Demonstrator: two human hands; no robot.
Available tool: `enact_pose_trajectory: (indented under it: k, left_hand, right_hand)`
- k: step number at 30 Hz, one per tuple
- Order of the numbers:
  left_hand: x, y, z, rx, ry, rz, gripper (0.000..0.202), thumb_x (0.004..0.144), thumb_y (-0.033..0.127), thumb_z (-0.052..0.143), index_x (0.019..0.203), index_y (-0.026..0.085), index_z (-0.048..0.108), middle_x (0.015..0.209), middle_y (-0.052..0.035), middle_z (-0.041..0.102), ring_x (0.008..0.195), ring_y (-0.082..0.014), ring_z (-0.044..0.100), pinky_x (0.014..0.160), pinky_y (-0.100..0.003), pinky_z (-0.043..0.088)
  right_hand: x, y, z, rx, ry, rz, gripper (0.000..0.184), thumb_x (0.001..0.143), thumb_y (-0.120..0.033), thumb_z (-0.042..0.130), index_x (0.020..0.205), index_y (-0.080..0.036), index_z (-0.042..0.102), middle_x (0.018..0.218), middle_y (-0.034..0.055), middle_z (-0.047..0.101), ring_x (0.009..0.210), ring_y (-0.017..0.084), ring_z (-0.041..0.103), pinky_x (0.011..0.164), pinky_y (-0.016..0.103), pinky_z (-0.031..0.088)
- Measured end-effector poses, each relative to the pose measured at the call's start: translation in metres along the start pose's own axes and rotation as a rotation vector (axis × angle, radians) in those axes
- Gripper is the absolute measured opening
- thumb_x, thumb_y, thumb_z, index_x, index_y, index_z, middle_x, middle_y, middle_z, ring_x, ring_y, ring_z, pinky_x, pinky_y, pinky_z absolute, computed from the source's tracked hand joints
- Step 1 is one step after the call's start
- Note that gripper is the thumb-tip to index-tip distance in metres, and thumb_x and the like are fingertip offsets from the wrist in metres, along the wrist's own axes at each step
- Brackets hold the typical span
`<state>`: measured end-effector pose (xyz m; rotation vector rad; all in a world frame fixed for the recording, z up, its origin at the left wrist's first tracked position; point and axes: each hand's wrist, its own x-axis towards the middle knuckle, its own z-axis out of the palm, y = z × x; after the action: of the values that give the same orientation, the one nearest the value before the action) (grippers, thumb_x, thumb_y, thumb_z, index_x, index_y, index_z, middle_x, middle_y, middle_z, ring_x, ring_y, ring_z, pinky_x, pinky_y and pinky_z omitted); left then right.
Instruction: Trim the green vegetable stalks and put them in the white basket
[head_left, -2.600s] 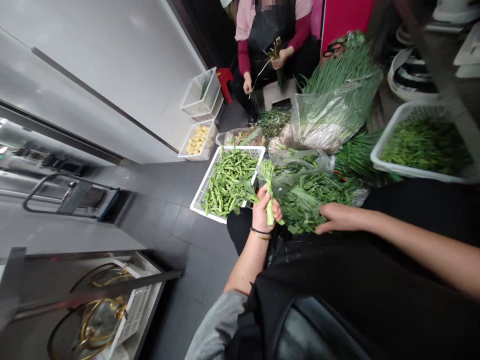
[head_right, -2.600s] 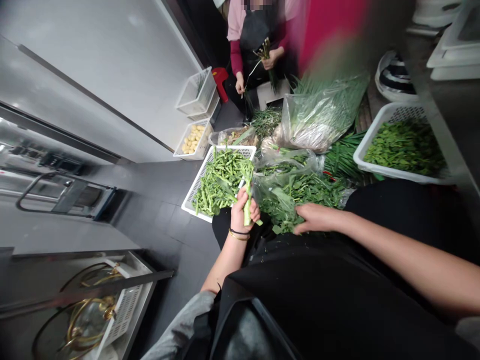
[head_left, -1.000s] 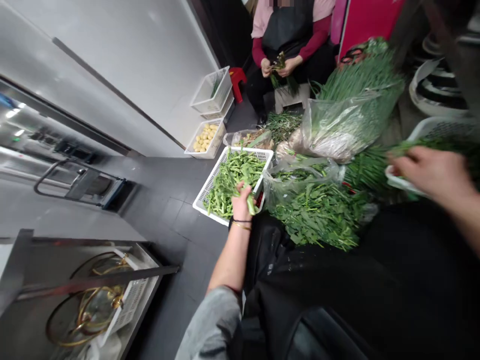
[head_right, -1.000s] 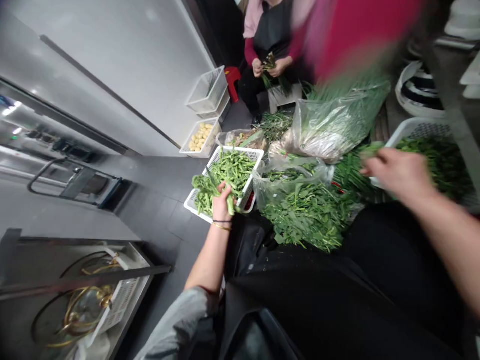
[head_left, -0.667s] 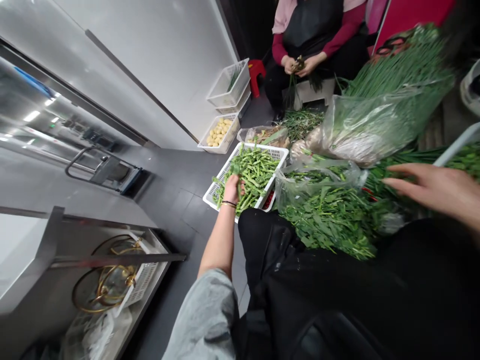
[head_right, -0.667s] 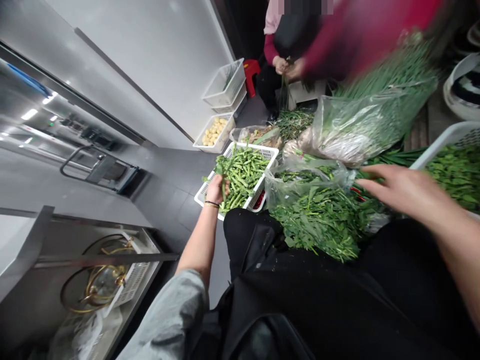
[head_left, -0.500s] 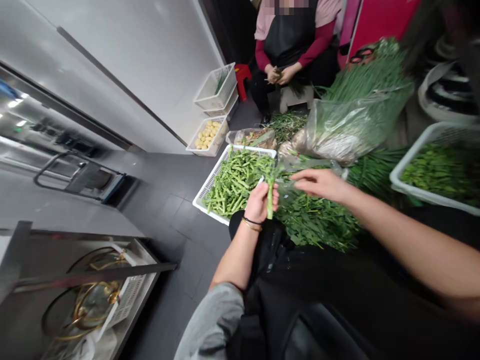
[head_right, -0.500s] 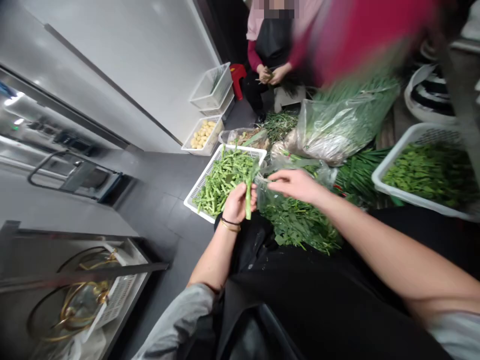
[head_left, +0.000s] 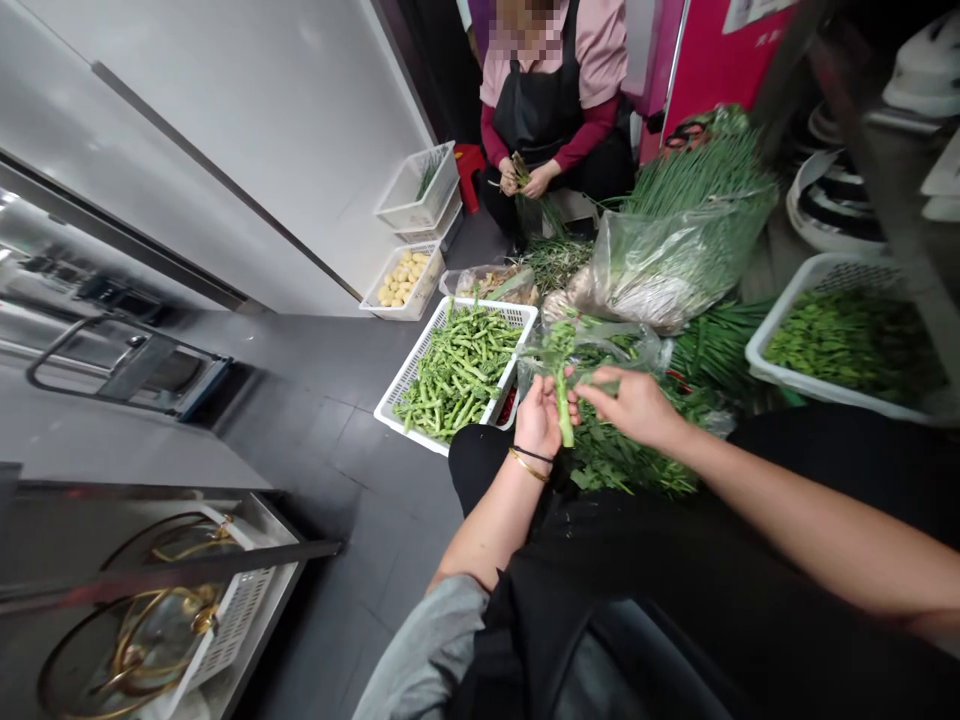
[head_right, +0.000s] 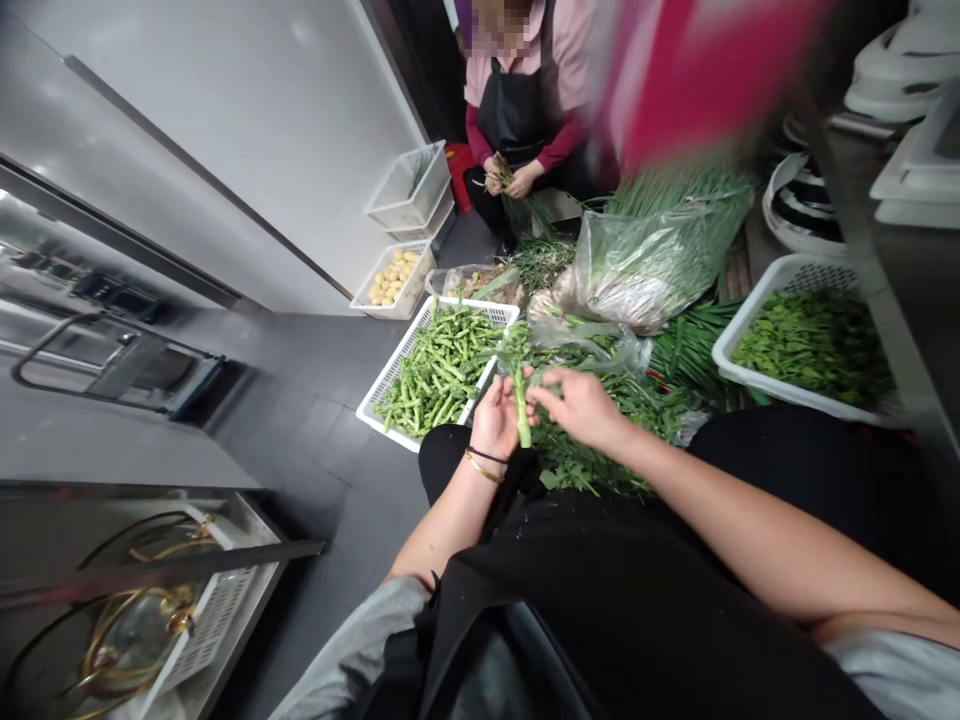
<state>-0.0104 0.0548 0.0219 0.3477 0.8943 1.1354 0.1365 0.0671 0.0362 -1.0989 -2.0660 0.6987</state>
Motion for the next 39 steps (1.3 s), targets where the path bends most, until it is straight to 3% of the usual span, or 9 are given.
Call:
enact_pose_trajectory:
  k: [3, 6, 12, 20, 25, 28, 31, 36, 39]
  left_hand:
    - [-0.005, -0.004, 0.003, 0.068, 0.011, 0.107, 0.030, 0.076, 0.037, 0.065, 0.095, 0.015, 0.059, 0.061, 0.0014, 0.053, 0.049, -0.0083, 0.049, 0.046, -0.020, 0.040]
    - [-0.007, -0.013, 0.005, 0.150, 0.057, 0.270, 0.038, 0.065, 0.028, 0.075, 0.098, 0.016, 0.060, 0.064, 0.0033, 0.051, 0.055, -0.0077, 0.050, 0.048, -0.018, 0.040]
    - [-0.006, -0.006, -0.001, -0.021, 0.026, 0.180, 0.033, 0.070, 0.026, 0.069, 0.101, 0.016, 0.061, 0.066, 0.0016, 0.051, 0.055, -0.0072, 0.049, 0.050, -0.019, 0.038]
    - [-0.017, 0.002, 0.002, 0.017, -0.119, 0.048, 0.028, 0.077, 0.029, 0.060, 0.103, 0.016, 0.060, 0.066, 0.0002, 0.050, 0.056, -0.0094, 0.048, 0.046, -0.019, 0.034]
    - [-0.018, -0.009, 0.008, 0.078, -0.097, 0.017, 0.024, 0.078, 0.035, 0.059, 0.090, 0.014, 0.059, 0.061, -0.0002, 0.052, 0.050, -0.0096, 0.049, 0.041, -0.018, 0.032]
    - [-0.017, -0.005, 0.005, 0.035, -0.003, 0.083, 0.025, 0.080, 0.038, 0.056, 0.087, 0.014, 0.059, 0.059, 0.0005, 0.050, 0.048, -0.0081, 0.047, 0.041, -0.018, 0.032]
    - [-0.017, -0.004, 0.001, 0.082, 0.070, 0.267, 0.021, 0.076, 0.033, 0.063, 0.084, 0.014, 0.058, 0.060, 0.0013, 0.052, 0.051, -0.0064, 0.049, 0.047, -0.017, 0.038]
    - [-0.019, -0.020, 0.004, 0.234, 0.018, 0.303, 0.030, 0.072, 0.039, 0.069, 0.085, 0.017, 0.053, 0.062, 0.0028, 0.053, 0.050, -0.0072, 0.050, 0.045, -0.017, 0.038]
    - [-0.017, -0.028, 0.006, 0.276, 0.045, 0.349, 0.032, 0.072, 0.041, 0.070, 0.084, 0.017, 0.052, 0.062, 0.0029, 0.054, 0.049, -0.0067, 0.050, 0.043, -0.017, 0.038]
  right_hand:
    - [0.023, 0.010, -0.006, 0.220, -0.121, 0.294, 0.039, 0.084, -0.046, 0.050, 0.056, -0.018, 0.054, 0.046, 0.0009, 0.056, 0.042, 0.014, 0.052, 0.049, 0.026, 0.042]
    - [0.036, 0.013, 0.000, 0.287, -0.148, 0.329, 0.040, 0.082, -0.051, 0.051, 0.058, -0.019, 0.053, 0.046, 0.0008, 0.054, 0.041, 0.014, 0.051, 0.048, 0.027, 0.042]
    - [0.003, 0.004, 0.012, 0.056, 0.011, -0.247, 0.023, 0.085, -0.032, 0.045, 0.075, -0.018, 0.060, 0.070, 0.0078, 0.061, 0.066, 0.018, 0.057, 0.061, 0.029, 0.045]
    - [-0.007, 0.053, -0.025, 0.022, -0.514, 0.000, 0.043, 0.064, -0.052, 0.070, 0.094, -0.021, 0.068, 0.071, 0.0033, 0.065, 0.060, 0.018, 0.059, 0.054, 0.028, 0.043]
    - [0.025, 0.027, -0.011, 0.221, -0.157, 0.211, 0.036, 0.082, -0.051, 0.050, 0.077, -0.018, 0.064, 0.063, 0.0020, 0.063, 0.055, 0.013, 0.055, 0.055, 0.025, 0.040]
    - [0.015, -0.002, 0.004, 0.081, 0.022, 0.078, 0.034, 0.084, -0.042, 0.049, 0.060, -0.018, 0.056, 0.059, 0.0030, 0.058, 0.054, 0.012, 0.049, 0.055, 0.026, 0.035]
    - [-0.002, -0.012, 0.008, 0.107, -0.059, -0.107, 0.033, 0.086, -0.038, 0.047, 0.061, -0.018, 0.054, 0.063, 0.0035, 0.059, 0.057, 0.012, 0.050, 0.057, 0.026, 0.035]
    - [0.019, 0.014, 0.001, 0.263, -0.112, 0.298, 0.037, 0.074, -0.054, 0.059, 0.065, -0.018, 0.055, 0.051, -0.0014, 0.054, 0.048, 0.011, 0.046, 0.048, 0.023, 0.033]
    - [0.028, 0.015, 0.006, 0.236, -0.016, 0.308, 0.038, 0.077, -0.052, 0.056, 0.060, -0.019, 0.048, 0.048, -0.0018, 0.051, 0.046, 0.011, 0.044, 0.047, 0.024, 0.032]
